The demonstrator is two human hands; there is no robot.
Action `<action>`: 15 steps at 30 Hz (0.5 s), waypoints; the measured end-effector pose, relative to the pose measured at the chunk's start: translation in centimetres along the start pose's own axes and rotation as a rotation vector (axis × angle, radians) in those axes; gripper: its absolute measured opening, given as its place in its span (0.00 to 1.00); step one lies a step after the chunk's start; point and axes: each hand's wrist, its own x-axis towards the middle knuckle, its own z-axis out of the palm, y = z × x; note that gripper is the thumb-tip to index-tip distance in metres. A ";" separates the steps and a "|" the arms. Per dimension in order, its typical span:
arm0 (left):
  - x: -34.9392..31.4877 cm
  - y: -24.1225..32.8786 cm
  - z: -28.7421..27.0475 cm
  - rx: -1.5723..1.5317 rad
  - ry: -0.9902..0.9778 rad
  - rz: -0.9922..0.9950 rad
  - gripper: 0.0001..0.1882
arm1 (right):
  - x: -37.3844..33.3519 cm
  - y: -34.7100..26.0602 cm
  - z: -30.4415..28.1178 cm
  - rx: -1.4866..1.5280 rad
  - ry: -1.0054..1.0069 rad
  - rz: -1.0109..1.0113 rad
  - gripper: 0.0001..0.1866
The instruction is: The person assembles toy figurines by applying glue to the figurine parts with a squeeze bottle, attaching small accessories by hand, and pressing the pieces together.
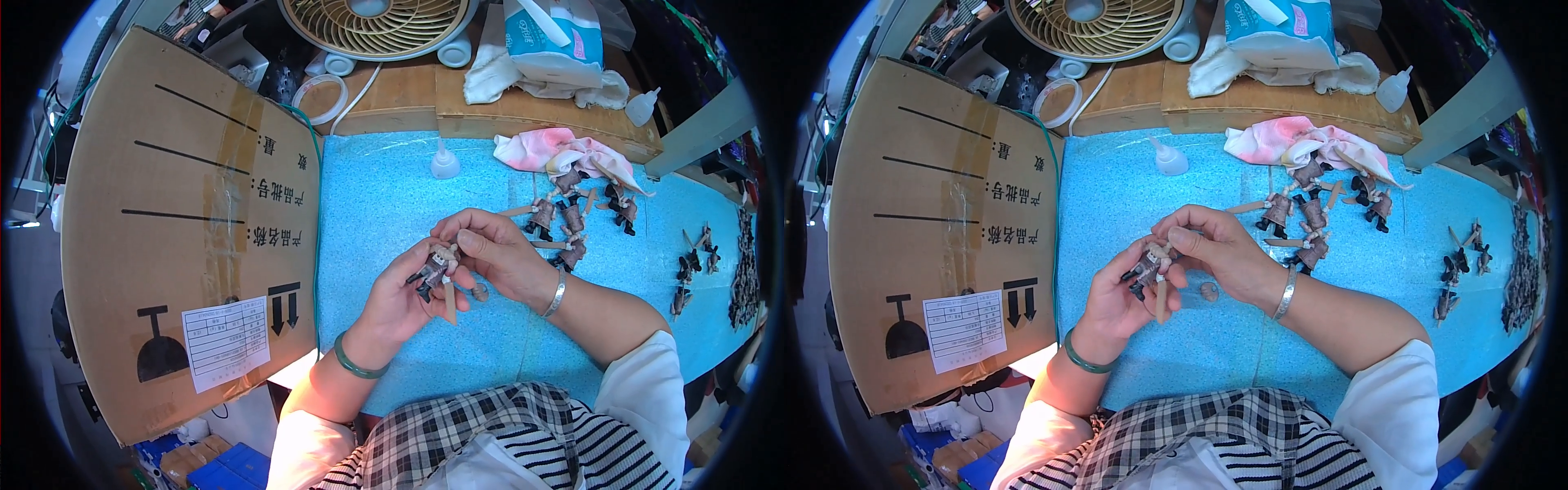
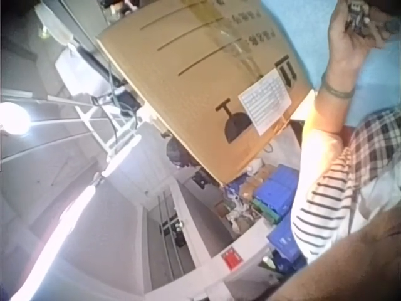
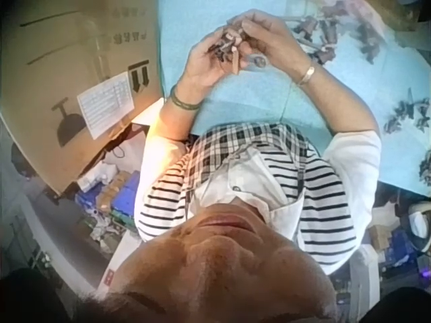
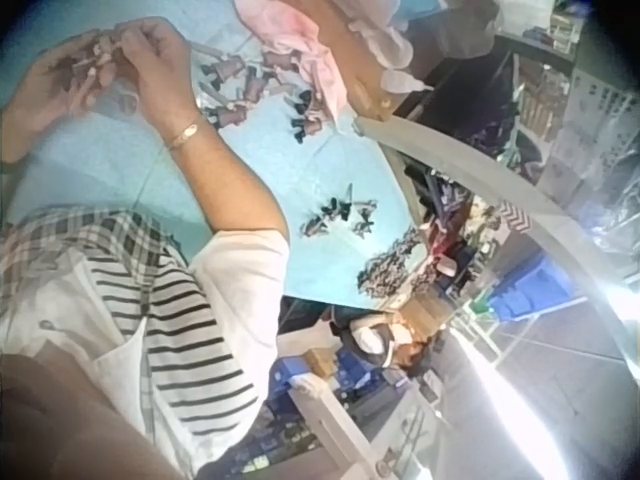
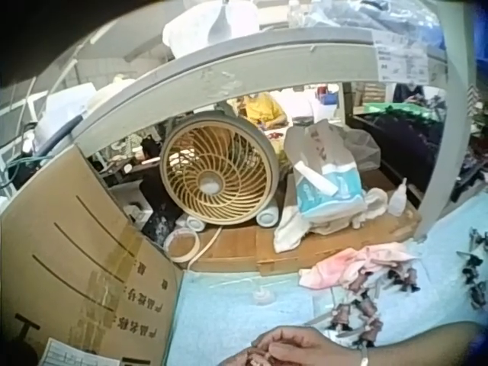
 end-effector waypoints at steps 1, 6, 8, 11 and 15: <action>0.1 0.0 -0.2 -0.067 -0.018 -0.025 0.19 | 0.0 0.0 0.0 0.002 0.002 -0.002 0.13; 0.2 0.1 -0.1 -0.093 0.006 -0.062 0.20 | 0.0 -0.1 0.1 -0.014 -0.018 -0.021 0.13; 0.2 0.1 -0.1 -0.080 0.009 -0.064 0.20 | 0.1 0.1 0.0 -0.013 -0.030 -0.035 0.12; 0.1 0.1 -0.1 -0.081 0.107 -0.090 0.20 | 0.1 0.1 0.1 -0.028 -0.040 -0.042 0.10; 0.1 -0.2 0.0 -0.014 0.134 -0.048 0.18 | 0.0 -0.1 0.3 -0.055 -0.040 -0.035 0.08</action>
